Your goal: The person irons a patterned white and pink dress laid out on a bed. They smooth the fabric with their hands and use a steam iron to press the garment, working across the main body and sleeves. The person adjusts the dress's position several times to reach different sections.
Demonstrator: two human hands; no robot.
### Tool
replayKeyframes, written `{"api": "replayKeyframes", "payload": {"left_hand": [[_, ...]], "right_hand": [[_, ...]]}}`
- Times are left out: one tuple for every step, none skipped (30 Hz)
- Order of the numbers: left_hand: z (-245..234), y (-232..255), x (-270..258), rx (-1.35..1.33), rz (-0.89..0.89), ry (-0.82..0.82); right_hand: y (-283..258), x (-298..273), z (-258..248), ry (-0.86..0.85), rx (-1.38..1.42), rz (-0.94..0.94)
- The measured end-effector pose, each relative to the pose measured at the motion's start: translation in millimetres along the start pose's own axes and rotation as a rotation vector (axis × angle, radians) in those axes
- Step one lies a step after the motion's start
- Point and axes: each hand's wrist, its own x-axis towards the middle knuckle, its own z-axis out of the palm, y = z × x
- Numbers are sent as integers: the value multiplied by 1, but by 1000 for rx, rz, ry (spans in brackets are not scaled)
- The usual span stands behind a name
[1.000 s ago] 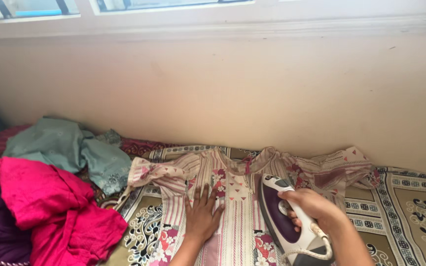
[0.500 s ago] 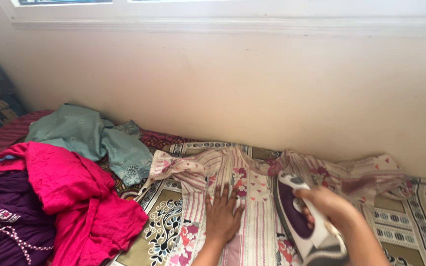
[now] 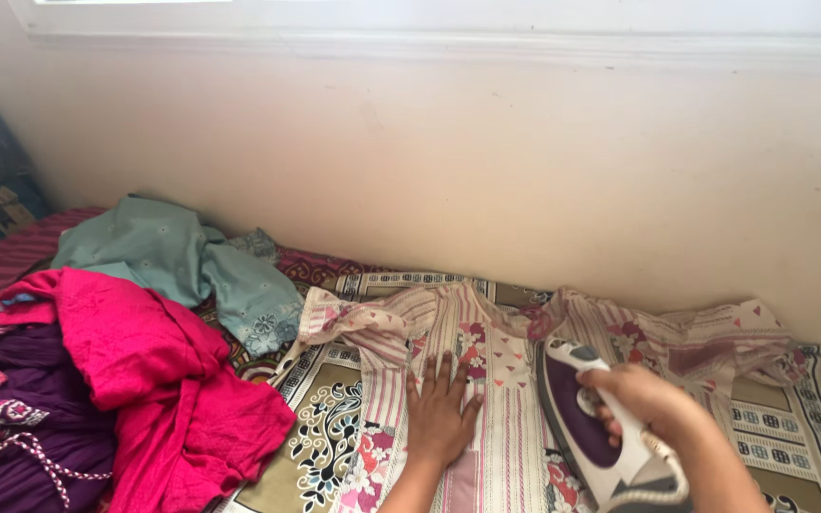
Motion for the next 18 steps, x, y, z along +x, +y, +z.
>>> {"api": "replayKeyframes", "payload": {"left_hand": [[2, 0, 0, 5, -5, -9], [3, -1, 1, 12, -16, -15], [2, -1, -1, 19, -28, -21], [1, -2, -5, 19, -19, -17], [-2, -3, -8, 20, -10, -13], [-4, -2, -4, 16, 5, 0], [-6, -1, -2, 18, 0, 2], [-8, -2, -4, 19, -2, -6], [-9, -2, -5, 19, -5, -14], [-10, -2, -2, 29, -14, -24], [-10, -1, 0, 38, -24, -34], [-7, 0, -3, 43, -39, -54], [-6, 0, -5, 52, -36, -65], [-6, -2, -3, 62, -36, -72], [-5, -2, -2, 71, -35, -78], [-5, -1, -1, 69, -39, -79], [-5, 0, 0, 67, -43, -80], [-6, 0, 0, 68, -47, -83]], "right_hand": [[-3, 4, -3, -6, -31, -34], [-4, 9, -2, -18, -66, -68], [-8, 15, 1, 21, -63, -59], [-16, 22, 5, 61, -53, -50], [-20, 24, 8, 101, -43, -41], [-22, 22, 7, 77, -48, -50], [-20, 18, 6, 52, -53, -59], [-15, 11, 6, 30, -54, -59], [-4, 2, 5, 42, -69, -38], [8, -9, 4, 55, -82, -23], [15, -14, 3, 68, -94, -7], [22, -16, 2, 59, -73, -42], [27, -16, 1, 51, -51, -78], [29, -12, -1, 42, -33, -117], [26, -5, -1, 77, -73, -147], [19, 6, 4, 106, -110, -182], [13, 13, 6, 136, -147, -217], [5, 20, 9, 155, -58, -193]]}}
